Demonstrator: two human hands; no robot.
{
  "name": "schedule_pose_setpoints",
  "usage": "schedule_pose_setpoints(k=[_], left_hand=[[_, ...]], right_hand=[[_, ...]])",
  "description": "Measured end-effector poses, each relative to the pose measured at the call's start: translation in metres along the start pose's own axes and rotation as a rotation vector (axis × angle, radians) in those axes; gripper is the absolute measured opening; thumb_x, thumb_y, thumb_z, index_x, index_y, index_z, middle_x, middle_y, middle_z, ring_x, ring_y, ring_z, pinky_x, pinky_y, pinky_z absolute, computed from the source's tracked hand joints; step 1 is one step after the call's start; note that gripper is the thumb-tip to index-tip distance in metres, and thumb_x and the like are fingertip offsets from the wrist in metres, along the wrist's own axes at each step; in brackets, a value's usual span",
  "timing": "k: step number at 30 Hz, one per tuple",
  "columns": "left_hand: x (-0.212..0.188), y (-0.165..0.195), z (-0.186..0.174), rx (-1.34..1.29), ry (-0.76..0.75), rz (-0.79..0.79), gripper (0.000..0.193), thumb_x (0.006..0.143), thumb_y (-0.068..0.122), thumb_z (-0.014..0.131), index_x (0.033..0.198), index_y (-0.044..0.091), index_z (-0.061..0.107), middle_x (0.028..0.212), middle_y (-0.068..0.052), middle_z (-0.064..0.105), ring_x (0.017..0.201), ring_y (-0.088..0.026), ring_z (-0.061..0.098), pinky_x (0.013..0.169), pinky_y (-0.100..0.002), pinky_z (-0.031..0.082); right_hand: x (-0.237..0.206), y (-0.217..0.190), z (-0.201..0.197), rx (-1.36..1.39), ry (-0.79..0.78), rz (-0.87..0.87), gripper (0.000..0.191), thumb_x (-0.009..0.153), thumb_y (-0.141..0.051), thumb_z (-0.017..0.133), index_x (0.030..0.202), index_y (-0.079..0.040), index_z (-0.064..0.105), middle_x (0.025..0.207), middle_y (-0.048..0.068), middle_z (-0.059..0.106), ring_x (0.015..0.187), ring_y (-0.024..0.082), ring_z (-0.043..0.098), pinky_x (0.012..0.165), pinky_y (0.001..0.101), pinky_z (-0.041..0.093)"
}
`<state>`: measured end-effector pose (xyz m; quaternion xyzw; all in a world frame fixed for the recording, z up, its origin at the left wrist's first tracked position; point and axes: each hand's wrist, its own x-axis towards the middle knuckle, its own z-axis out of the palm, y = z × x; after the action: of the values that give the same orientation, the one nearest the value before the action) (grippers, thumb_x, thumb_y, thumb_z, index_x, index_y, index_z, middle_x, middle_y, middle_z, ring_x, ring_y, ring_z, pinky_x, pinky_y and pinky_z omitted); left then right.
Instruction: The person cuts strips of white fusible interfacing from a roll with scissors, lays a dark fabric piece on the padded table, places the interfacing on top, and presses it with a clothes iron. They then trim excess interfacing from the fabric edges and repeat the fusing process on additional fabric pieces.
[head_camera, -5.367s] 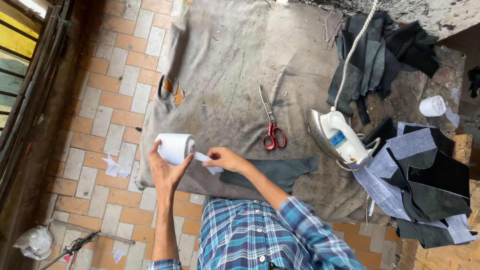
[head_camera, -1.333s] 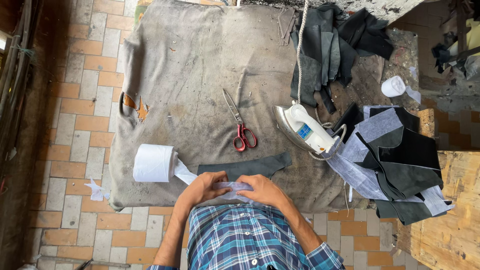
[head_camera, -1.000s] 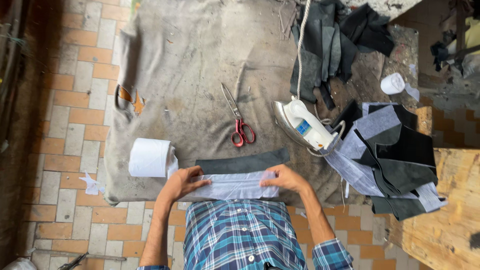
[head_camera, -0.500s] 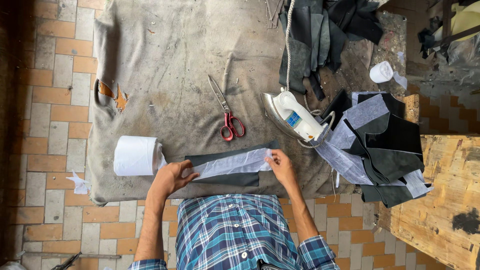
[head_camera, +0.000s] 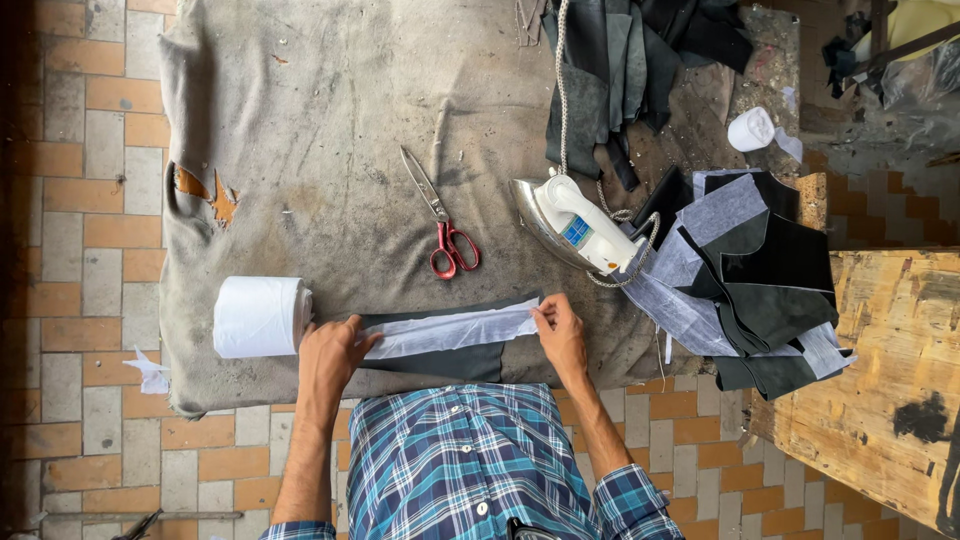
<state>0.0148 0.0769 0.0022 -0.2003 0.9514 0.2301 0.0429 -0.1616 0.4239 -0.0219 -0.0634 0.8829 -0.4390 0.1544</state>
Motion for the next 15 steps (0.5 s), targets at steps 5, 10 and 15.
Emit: schedule_pose_setpoints(k=[5,10,15], left_hand=[[0.004,-0.002,-0.003,0.028,0.134,0.127,0.032,0.086,0.038,0.075,0.084,0.008,0.065,0.067,-0.007,0.070,0.063,-0.026,0.070,0.075,-0.047,0.055],[0.010,-0.006,0.006,0.101,-0.017,-0.002,0.027,0.097,0.031,0.070,0.092,0.007,0.060,0.077,-0.009,0.071,0.068,-0.028,0.070,0.057,-0.042,0.055],[0.012,-0.007,0.012,0.145,0.032,-0.041,0.027,0.096,0.033,0.071,0.095,0.008,0.060,0.076,-0.009,0.071,0.070,-0.028,0.070,0.057,-0.042,0.055]], right_hand=[[-0.001,0.007,-0.013,-0.008,-0.024,0.031,0.007,0.092,0.000,0.067,0.099,-0.002,0.069,0.095,0.006,0.071,0.072,0.018,0.067,0.060,0.0307,0.053],[-0.002,0.005,-0.009,-0.025,-0.026,-0.131,0.022,0.094,0.001,0.063,0.106,-0.008,0.080,0.111,0.007,0.073,0.094,0.019,0.073,0.074,0.0299,0.059],[-0.006,-0.006,0.000,-0.047,0.000,-0.164,0.023,0.095,-0.001,0.063,0.113,-0.007,0.078,0.115,0.010,0.070,0.099,0.022,0.072,0.081,0.0292,0.059]])
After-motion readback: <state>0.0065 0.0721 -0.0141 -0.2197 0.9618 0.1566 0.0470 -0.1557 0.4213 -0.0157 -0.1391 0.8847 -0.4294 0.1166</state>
